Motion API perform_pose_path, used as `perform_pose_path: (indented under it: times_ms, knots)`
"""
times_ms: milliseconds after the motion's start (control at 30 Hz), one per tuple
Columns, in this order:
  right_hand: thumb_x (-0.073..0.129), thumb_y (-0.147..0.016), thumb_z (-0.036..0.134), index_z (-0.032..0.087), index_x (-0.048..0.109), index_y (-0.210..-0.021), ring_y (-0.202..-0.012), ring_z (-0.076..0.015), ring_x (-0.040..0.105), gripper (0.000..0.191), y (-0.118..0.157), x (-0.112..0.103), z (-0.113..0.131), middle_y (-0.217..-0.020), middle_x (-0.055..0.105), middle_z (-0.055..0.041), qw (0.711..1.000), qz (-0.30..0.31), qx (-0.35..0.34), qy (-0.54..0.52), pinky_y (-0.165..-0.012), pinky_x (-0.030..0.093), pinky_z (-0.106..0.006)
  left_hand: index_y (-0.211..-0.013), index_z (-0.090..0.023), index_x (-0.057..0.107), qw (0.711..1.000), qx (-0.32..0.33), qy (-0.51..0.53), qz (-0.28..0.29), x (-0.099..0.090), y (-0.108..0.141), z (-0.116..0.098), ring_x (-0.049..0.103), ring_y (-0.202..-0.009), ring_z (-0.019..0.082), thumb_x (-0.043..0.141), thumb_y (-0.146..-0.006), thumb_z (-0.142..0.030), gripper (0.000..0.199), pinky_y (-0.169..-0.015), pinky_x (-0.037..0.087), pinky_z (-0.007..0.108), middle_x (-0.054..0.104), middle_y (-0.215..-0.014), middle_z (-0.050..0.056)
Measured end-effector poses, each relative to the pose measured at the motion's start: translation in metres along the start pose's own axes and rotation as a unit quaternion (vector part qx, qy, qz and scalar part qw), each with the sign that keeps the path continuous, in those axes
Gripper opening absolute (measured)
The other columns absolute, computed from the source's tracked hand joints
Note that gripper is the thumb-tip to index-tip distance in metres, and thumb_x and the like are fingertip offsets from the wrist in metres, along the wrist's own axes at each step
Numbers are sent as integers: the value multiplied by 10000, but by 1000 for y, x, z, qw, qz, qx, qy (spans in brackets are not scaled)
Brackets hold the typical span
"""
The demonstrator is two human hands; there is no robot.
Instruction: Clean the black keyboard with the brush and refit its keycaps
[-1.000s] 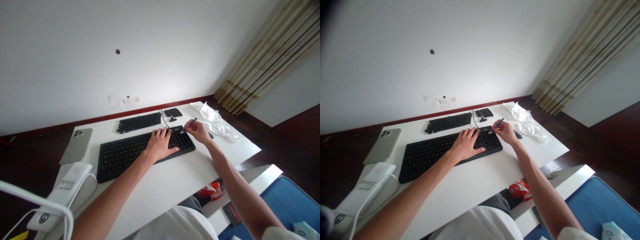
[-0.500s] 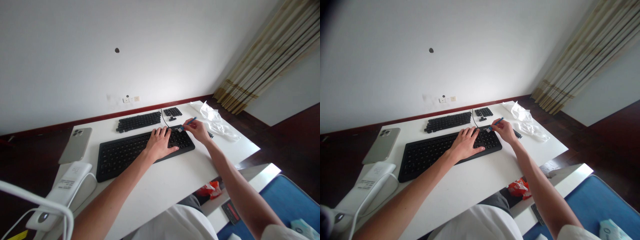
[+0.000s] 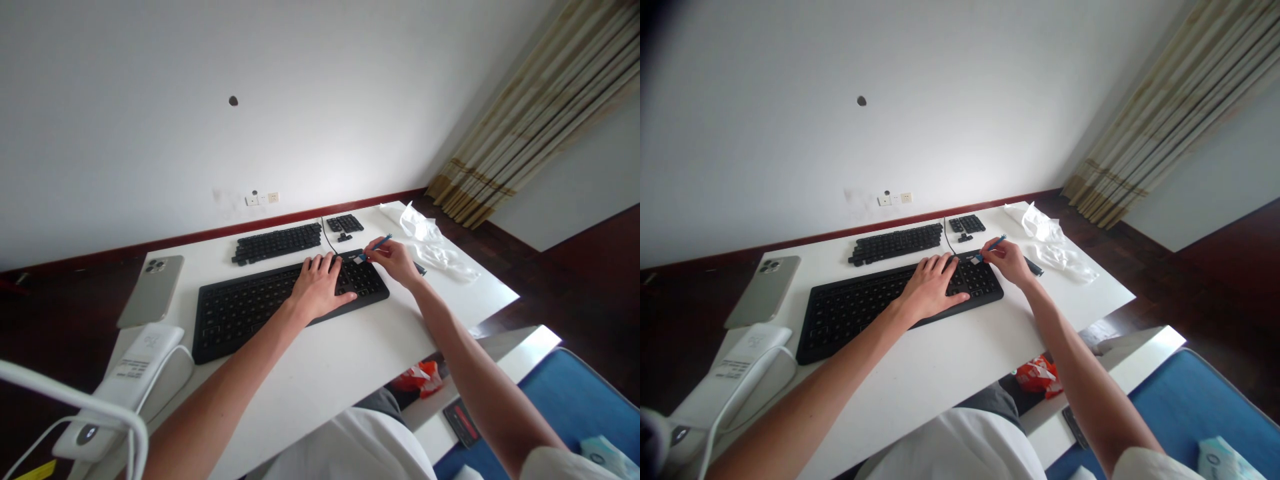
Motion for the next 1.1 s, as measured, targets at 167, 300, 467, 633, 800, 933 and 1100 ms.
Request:
perform_pose_path:
  times_ms: [167,300,467,633,800,933,1100]
  knots:
    - [878,-778,536,188,697,-883,-850,-215,715,405,-1,0,-1,-910,748,-64,1000,18,-12,8,-826,610,-378,-1575,-89,480,1000,3,-2,-3,0,0,0,476,-1383,392,515,-969,-751,899,-1186,352,527,480,-1606,198]
    - [855,-807,516,191,699,-888,-841,-210,713,370,-1,-1,-1,-908,748,-59,999,29,-21,26,-819,604,-371,-1571,-95,485,1000,3,-5,-6,0,0,0,475,-1381,391,502,-971,-757,893,-1186,352,525,490,-1599,192]
    - [848,-796,511,196,688,-882,-842,-230,716,364,0,-2,0,-896,756,-66,998,24,-23,46,-802,609,-385,-1572,-120,483,1000,3,1,-4,0,0,1,472,-1391,397,503,-968,-757,878,-1187,347,536,480,-1607,192]
    - [811,-827,465,201,682,-882,-853,-231,715,298,-1,-4,-1,-901,753,-63,997,17,-32,71,-794,599,-376,-1572,-122,479,1000,2,4,-2,0,0,0,466,-1397,397,494,-970,-757,875,-1191,339,540,471,-1613,193]
    - [787,-849,444,204,677,-886,-853,-223,713,267,-2,-6,-2,-899,748,-57,995,10,-47,90,-816,590,-374,-1571,-122,480,1000,0,0,0,0,0,0,469,-1397,394,500,-968,-758,877,-1192,338,533,472,-1614,193]
    - [796,-843,466,199,665,-888,-792,-202,692,301,-1,-7,2,-880,731,-56,995,-8,-50,89,-724,581,-341,-1573,-116,478,1000,0,-2,1,-1,0,0,465,-1406,390,499,-972,-758,880,-1198,337,516,466,-1619,194]
    - [800,-844,507,192,678,-1005,-685,-177,660,375,-1,-11,8,-830,725,-47,995,-54,-51,63,-664,580,-343,-1574,-99,477,1000,3,-5,1,-1,0,0,467,-1396,394,490,-975,-759,891,-1191,345,526,473,-1615,198]
Point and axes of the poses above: each hand's wrist, its own y-axis away from the middle knuckle, its own x-axis out of the palm, z = x × y, the point moved 5 cm from there along -y, towards the middle knuckle
